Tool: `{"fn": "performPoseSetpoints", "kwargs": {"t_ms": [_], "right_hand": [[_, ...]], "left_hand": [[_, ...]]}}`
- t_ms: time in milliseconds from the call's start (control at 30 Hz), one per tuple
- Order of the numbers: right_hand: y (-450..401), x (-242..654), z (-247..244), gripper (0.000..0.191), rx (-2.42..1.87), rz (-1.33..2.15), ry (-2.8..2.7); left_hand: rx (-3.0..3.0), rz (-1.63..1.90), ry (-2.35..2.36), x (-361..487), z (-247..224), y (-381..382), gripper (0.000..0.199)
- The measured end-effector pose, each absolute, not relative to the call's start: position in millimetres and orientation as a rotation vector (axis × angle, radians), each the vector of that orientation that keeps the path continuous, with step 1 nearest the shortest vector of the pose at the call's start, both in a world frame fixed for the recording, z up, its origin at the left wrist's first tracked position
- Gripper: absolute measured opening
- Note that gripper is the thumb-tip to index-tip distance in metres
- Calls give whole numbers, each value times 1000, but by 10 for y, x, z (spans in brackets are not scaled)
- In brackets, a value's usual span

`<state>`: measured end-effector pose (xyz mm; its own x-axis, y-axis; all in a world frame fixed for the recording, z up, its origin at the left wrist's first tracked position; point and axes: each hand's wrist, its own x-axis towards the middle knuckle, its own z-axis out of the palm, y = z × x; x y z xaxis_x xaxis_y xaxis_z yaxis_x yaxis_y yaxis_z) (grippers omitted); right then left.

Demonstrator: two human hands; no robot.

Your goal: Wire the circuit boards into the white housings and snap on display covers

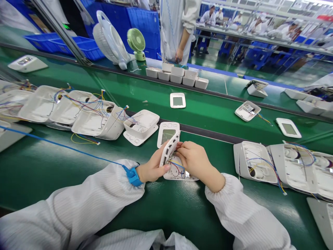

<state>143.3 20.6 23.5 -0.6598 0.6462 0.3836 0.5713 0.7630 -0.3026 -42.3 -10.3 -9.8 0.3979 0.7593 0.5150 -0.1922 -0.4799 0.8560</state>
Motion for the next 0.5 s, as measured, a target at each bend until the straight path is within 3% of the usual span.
{"fn": "performPoseSetpoints", "kwargs": {"t_ms": [500], "right_hand": [[171, 1395, 250, 27, -1011, 48, -2595]], "left_hand": [[1822, 1231, 593, -390, -95, -115, 79]]}}
